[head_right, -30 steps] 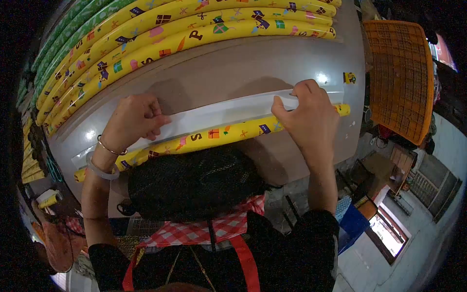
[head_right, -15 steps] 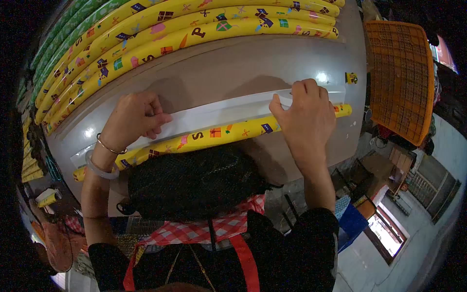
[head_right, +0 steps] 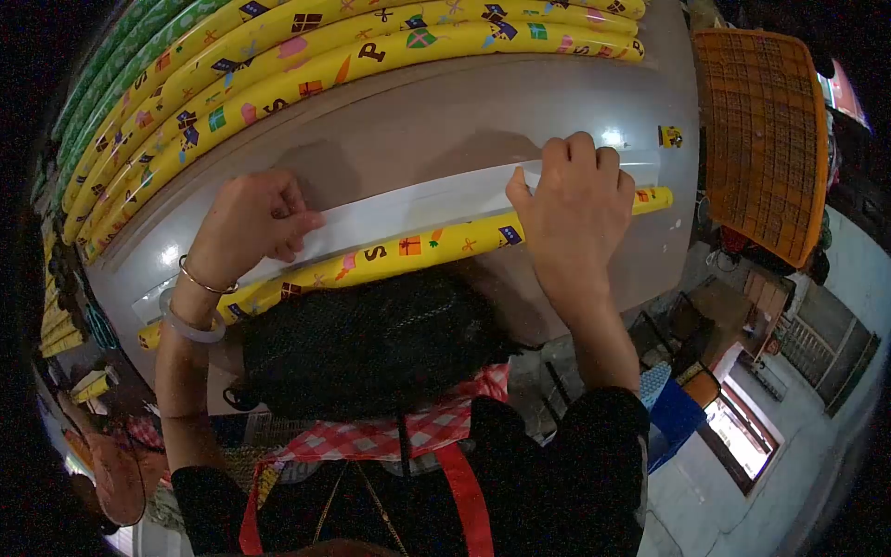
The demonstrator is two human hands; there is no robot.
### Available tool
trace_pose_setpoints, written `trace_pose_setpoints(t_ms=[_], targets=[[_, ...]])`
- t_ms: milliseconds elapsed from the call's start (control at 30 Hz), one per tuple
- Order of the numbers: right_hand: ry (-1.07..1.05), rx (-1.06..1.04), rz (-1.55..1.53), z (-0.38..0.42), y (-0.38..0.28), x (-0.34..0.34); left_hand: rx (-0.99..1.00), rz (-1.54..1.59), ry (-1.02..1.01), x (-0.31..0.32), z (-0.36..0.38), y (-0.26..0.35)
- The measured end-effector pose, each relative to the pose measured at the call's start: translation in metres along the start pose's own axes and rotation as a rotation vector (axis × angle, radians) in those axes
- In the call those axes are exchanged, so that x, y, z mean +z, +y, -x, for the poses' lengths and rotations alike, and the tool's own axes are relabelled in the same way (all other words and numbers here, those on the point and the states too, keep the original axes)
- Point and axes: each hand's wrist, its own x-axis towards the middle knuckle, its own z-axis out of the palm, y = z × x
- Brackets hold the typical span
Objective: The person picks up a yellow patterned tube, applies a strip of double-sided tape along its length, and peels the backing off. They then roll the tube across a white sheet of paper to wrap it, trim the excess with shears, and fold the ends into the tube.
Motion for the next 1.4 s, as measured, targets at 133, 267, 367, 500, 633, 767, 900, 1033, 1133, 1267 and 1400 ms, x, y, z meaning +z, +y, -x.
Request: trace_pose_setpoints(t_ms=[133, 267, 367, 500, 633, 767, 900, 1033, 1133, 1267, 1400], targets=[[-0.009, 0.001, 0.028, -0.002, -0.003, 0.0, 0.05, 0.032, 0.031, 0.001, 0.001, -0.002], [-0.027, 0.002, 0.067, -0.004, -0.006, -0.002, 0.079, 0.035, 0.051, 0.003, 0.002, -0.003], [-0.035, 0.004, 0.076, -0.004, -0.008, -0.002, 0.12, -0.036, 0.091, 0.006, 0.006, -0.005], [0.002, 0.003, 0.056, -0.004, -0.007, 0.0, 0.403, -0.347, 0.373, 0.015, 0.008, -0.017], [-0.002, 0.006, 0.069, -0.004, -0.006, -0.001, 0.216, -0.45, 0.317, 0.012, 0.01, -0.008], [0.038, -0.024, 0.056, -0.003, -0.002, 0.003, 0.645, -0.703, 0.312, 0.008, 0.004, -0.007], [0.088, 0.001, 0.049, -0.004, -0.002, 0.011, 0.968, -1.067, 0.293, 0.009, -0.001, -0.011], [0.11, 0.023, -0.046, -0.006, -0.004, 0.013, 0.947, -1.305, 0.312, 0.009, 0.005, -0.01], [0.123, -0.007, -0.001, -0.006, 0.001, 0.019, 0.979, -1.544, 0.441, 0.018, 0.009, -0.011], [0.179, -0.008, -0.009, -0.005, 0.001, 0.023, 0.996, -1.569, 0.44, 0.02, 0.012, -0.014], [0.059, 0.015, -0.037, -0.009, -0.001, 0.018, 0.946, -1.432, 0.378, 0.011, 0.023, -0.019]])
